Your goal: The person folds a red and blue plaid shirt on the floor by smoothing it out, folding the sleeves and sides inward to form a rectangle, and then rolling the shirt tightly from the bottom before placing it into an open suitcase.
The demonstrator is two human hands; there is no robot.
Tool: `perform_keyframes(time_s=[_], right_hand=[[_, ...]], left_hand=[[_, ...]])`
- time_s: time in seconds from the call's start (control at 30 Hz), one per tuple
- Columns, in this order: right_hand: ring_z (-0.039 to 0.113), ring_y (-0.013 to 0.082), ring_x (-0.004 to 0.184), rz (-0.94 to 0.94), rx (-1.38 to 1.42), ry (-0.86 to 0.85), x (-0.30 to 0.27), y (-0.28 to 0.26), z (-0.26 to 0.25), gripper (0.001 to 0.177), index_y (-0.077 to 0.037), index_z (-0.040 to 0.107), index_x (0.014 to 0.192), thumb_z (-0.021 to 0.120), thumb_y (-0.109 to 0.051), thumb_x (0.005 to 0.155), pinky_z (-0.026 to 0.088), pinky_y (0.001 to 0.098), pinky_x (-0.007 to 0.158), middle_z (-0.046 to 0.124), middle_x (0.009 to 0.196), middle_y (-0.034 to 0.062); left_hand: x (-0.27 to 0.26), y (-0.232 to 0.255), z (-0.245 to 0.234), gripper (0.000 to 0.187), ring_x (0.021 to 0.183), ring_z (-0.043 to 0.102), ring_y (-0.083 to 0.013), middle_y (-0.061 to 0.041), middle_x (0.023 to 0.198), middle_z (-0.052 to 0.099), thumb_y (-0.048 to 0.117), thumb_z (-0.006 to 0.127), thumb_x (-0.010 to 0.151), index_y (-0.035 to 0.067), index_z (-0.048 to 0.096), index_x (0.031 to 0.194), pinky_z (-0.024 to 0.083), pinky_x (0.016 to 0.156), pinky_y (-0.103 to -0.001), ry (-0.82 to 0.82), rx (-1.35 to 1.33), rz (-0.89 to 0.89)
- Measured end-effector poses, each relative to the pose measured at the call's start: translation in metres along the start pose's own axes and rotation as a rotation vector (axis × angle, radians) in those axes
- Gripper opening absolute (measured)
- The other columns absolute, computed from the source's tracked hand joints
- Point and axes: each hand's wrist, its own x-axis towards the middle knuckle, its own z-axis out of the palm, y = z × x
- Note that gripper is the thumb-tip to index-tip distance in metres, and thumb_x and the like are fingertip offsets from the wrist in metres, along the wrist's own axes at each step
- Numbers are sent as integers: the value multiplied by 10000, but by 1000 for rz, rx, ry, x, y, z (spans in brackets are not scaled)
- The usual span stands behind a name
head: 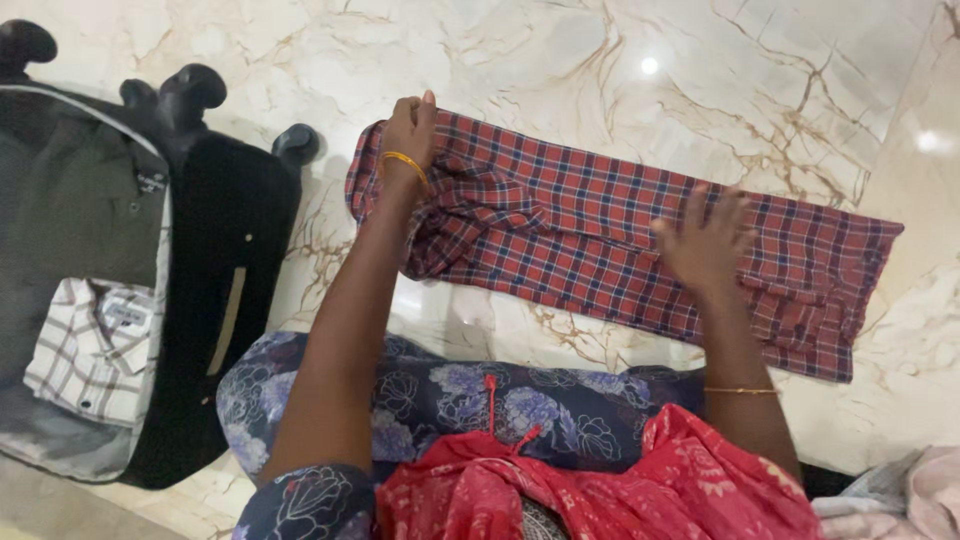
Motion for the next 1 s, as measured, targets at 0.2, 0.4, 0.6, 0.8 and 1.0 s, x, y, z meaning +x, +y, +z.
perform_keyframes(time_s=[0.2,0.4,0.6,0.8,1.0], right_hand=[[88,470,1570,-436,-336,-405,-96,-102,65,911,-318,75,1646,399,-805,947,264,681,1179,-43,1717,169],[125,532,1526,-471,-613,-334,-99,-105,87,1003,-468,61,1642,565,-796,839,293,604,1190,-47,1720,187],[71,500,1553,-403,-515,-380,-92,-101,96,960,-511,94,1616,565,-819,837,235,600,1227,-82,1733,132],[26,458,1578,-370,-453,-327,-100,-100,98,937,-522,111,1613,555,-808,840,249,617,1218,-79,1738,108],[-4,445,1569,-360,-396,-265,-96,-92,117,928,-505,119,1604,559,-787,836,215,641,1202,-77,1731,109]], left_hand=[[3,-114,-91,578,1030,698,-380,-243,1037,729,578,641,937,25,763,1052,518,912,-463,-205,379,-188],[-8,-147,-86,629,1060,745,-378,-185,1089,777,633,637,871,58,785,1080,558,939,-470,-199,408,-258],[-61,-82,-71,729,1245,554,-393,-145,1320,628,664,741,813,160,601,1320,471,988,-498,-99,459,-312],[-73,-51,-77,336,1260,592,-286,30,1206,742,487,780,796,307,768,1080,444,1045,-482,-46,456,-338],[-66,-68,-84,256,953,699,-266,-57,1024,764,342,863,783,160,760,931,537,821,-408,6,195,-102]])
